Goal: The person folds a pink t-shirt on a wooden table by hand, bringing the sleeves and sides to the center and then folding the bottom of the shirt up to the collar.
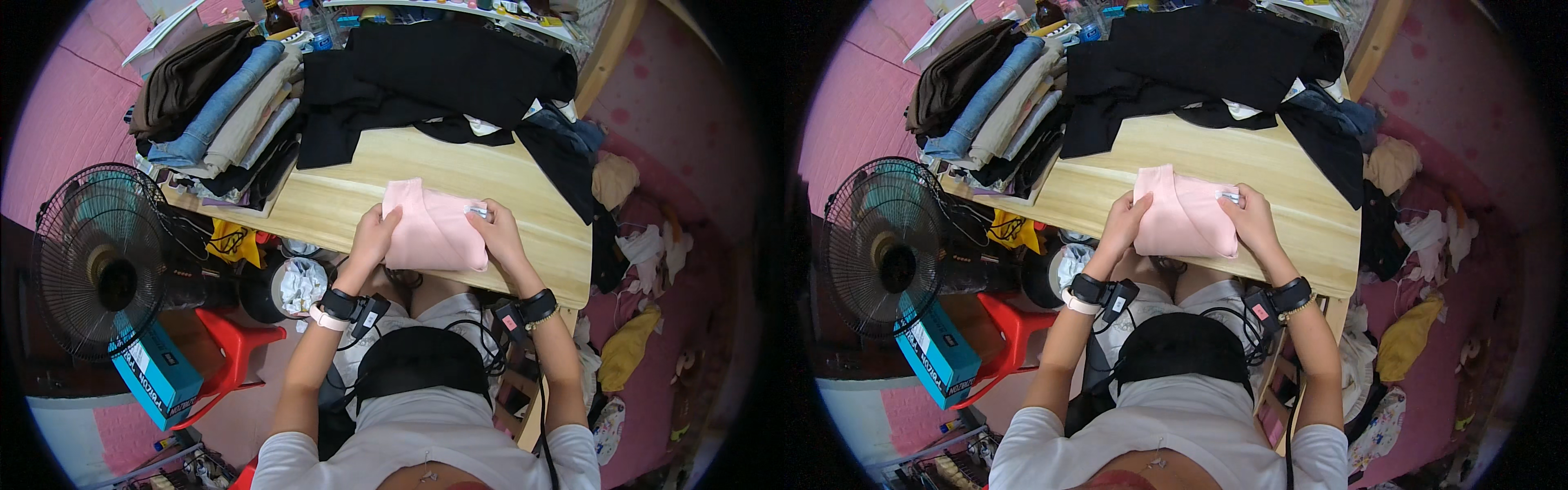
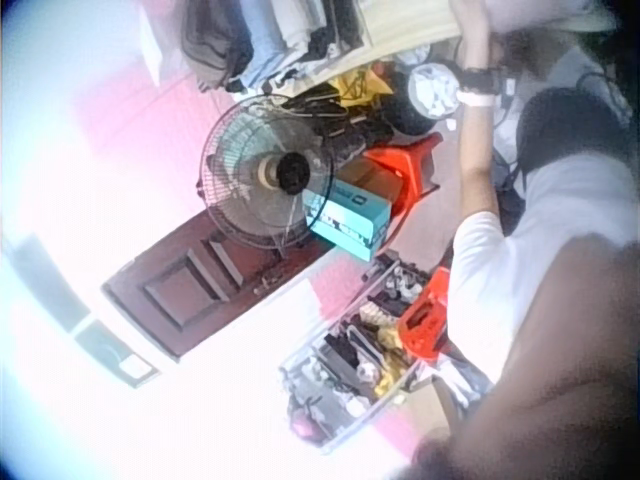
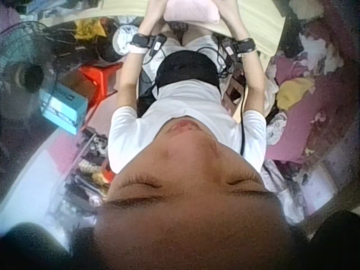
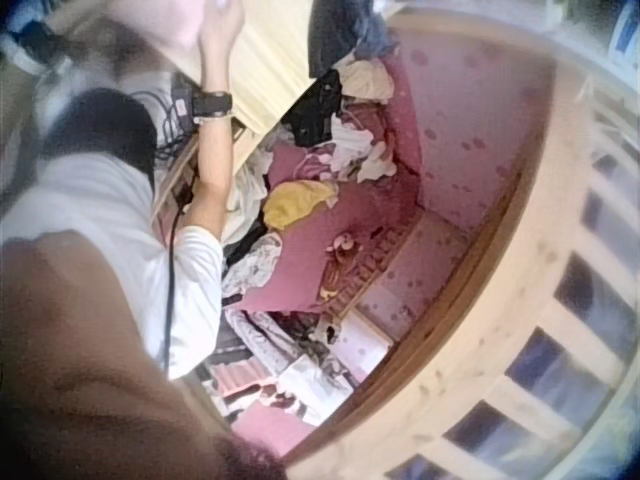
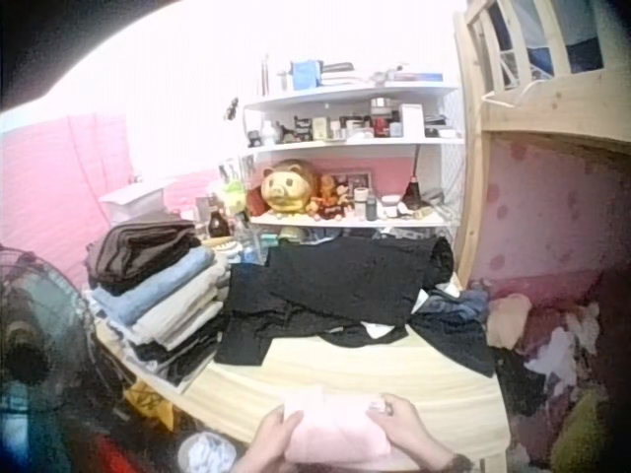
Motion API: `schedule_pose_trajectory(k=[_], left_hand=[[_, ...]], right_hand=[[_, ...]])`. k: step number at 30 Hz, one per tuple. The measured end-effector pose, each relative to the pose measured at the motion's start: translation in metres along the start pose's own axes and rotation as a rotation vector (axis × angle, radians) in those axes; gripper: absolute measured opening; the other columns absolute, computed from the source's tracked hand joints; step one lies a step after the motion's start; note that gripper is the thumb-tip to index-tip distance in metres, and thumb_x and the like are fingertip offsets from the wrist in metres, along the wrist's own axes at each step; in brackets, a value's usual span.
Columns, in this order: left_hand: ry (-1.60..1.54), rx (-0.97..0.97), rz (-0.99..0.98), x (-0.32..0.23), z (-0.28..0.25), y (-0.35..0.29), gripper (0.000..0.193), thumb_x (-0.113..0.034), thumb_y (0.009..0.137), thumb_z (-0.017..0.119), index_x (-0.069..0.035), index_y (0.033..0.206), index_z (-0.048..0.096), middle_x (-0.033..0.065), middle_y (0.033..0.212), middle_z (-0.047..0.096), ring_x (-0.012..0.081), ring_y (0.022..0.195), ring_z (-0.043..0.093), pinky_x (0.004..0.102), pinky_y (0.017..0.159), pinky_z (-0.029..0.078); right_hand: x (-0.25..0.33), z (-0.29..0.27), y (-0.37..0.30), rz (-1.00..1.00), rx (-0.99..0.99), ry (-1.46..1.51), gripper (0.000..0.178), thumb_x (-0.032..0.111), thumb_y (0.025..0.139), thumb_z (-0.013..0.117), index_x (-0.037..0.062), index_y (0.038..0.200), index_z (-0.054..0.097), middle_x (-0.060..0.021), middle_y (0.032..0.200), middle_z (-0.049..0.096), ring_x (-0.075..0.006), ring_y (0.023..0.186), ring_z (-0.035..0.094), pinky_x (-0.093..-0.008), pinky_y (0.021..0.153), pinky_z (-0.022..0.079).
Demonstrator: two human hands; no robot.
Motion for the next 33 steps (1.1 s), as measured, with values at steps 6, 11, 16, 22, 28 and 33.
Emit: schedule_pose_trajectory(k=[6,11,16,22,28,33], left_hand=[[0.286,-0.097,0.053,0.022,-0.018,0.018,0.047,-0.037,0.093,0.054,0.010,0.097,0.058,0.0257,0.080,0.064,0.0361,0.073,0.064,0.0400,0.068,0.048],[0.611,-0.171,0.050,-0.053,-0.006,-0.005,0.041,-0.032,0.092,0.053,0.008,0.101,0.055,0.0268,0.084,0.063,0.0437,0.081,0.061,0.0447,0.073,0.047],[0.774,-0.248,0.557,-0.096,0.004,-0.035,0.037,-0.022,0.088,0.058,0.000,0.118,0.052,0.0243,0.119,0.056,0.0404,0.111,0.053,0.0406,0.092,0.042],[0.943,0.239,0.436,-0.056,0.038,-0.017,0.050,-0.029,0.091,0.055,-0.016,0.139,0.045,0.0201,0.148,0.031,0.0410,0.140,0.020,0.0514,0.112,0.017],[1.021,0.301,0.382,-0.051,0.036,-0.006,0.056,-0.038,0.091,0.055,-0.019,0.142,0.042,0.0152,0.149,0.032,0.0346,0.140,0.023,0.0510,0.113,0.016],[1.005,0.323,0.340,-0.052,0.036,-0.004,0.056,-0.035,0.090,0.056,-0.019,0.142,0.041,0.0149,0.150,0.031,0.0349,0.142,0.021,0.0512,0.113,0.014]], right_hand=[[0.005,0.002,0.002,0.041,-0.042,0.019,0.021,0.015,0.083,0.066,-0.0010,0.084,0.053,-0.0048,0.061,0.053,-0.0106,0.059,0.050,-0.0283,0.053,0.040],[0.052,-0.006,-0.008,0.038,-0.112,-0.242,0.026,0.012,0.082,0.065,-0.0009,0.100,0.051,-0.0106,0.064,0.055,-0.0227,0.061,0.059,-0.0352,0.057,0.046],[0.126,-0.006,-0.049,-0.535,-0.357,-0.618,0.035,0.007,0.081,0.061,-0.0002,0.114,0.052,-0.0212,0.100,0.056,-0.0375,0.095,0.056,-0.0432,0.082,0.044],[0.089,0.051,-0.060,-0.572,0.012,-0.803,0.050,0.026,0.086,0.059,0.0025,0.128,0.047,-0.0213,0.134,0.044,-0.0393,0.128,0.039,-0.0485,0.107,0.029],[0.073,0.051,-0.053,-0.426,0.048,-0.844,0.060,0.038,0.089,0.057,0.0022,0.135,0.043,-0.0215,0.142,0.038,-0.0388,0.133,0.033,-0.0484,0.110,0.025],[0.074,0.048,-0.054,-0.441,0.030,-0.853,0.061,0.038,0.088,0.057,0.0004,0.135,0.043,-0.0225,0.142,0.037,-0.0390,0.134,0.033,-0.0479,0.111,0.024]])
Point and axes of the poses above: each hand's wrist, its own y-axis towards the middle knuckle, its own z-axis out of the palm, x = y × z, the point moved 7 cm from there along y, towards the middle knuckle
